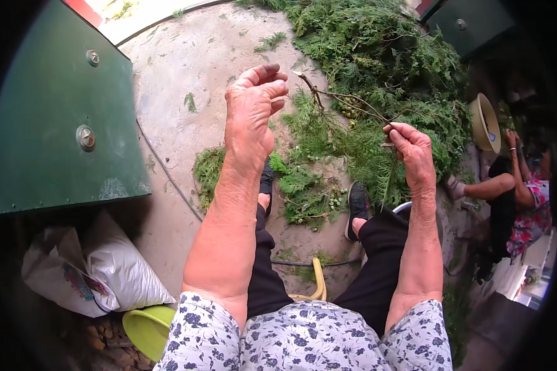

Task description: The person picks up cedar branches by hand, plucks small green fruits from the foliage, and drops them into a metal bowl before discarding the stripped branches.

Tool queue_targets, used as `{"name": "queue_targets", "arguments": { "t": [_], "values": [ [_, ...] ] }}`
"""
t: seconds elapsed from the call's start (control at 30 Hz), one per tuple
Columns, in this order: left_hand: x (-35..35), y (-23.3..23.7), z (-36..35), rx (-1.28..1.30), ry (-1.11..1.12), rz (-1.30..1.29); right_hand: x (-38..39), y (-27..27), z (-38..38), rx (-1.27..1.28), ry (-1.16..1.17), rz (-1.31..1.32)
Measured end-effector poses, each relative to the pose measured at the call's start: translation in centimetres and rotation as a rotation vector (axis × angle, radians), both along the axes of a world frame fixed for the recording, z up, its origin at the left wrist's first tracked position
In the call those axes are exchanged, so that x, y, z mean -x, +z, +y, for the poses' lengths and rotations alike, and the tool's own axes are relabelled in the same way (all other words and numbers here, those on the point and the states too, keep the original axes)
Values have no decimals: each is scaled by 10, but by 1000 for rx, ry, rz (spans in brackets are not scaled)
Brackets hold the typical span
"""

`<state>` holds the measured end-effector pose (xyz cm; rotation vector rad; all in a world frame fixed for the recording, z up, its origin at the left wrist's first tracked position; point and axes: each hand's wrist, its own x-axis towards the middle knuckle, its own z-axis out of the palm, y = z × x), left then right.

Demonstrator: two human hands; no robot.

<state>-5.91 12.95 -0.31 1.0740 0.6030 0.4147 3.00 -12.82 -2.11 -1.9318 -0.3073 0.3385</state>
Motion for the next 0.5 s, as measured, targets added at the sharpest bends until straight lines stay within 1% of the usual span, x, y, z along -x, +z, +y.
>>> {"name": "queue_targets", "arguments": {
  "t": [0.03, 0.07, 0.13, 0.17, 0.2, 0.27, 0.3, 0.33, 0.37, 0.4, 0.43, 0.47, 0.5],
  "values": [
    [-3, -5, -3, -86, -34, 0, -2, 6, -2, -17, 15, 28],
    [-6, -6, -6, -96, -32, -14, -5, 12, -2, -26, 16, 14],
    [-11, -7, -17, -226, -92, -41, -5, 20, -7, -29, 37, 23],
    [-12, -5, -18, -185, -183, -53, -7, 20, -8, -39, 116, -78],
    [-13, -5, -18, -188, -195, -56, -8, 20, -12, -42, 103, -80],
    [-16, -12, -17, -170, -494, -36, -11, 17, -20, -64, 165, -40],
    [-17, -6, -19, -582, -516, -1, -12, 17, -22, -69, 201, -63],
    [-16, -2, -28, -589, -527, 2, -15, 16, -24, -77, 191, -60],
    [-12, 3, -40, -1214, -312, 160, -17, 14, -25, -99, 222, -87],
    [-10, 10, -50, -1821, -46, 315, -19, 13, -27, -120, 251, -113],
    [-11, 6, -52, -1851, -133, 276, -20, 13, -25, -124, 287, -179],
    [-13, 5, -57, -1854, -140, 269, -20, 15, -25, -125, 277, -178],
    [-14, 4, -62, -1848, -366, 334, -20, 17, -23, -128, 290, -171]
  ]
}}
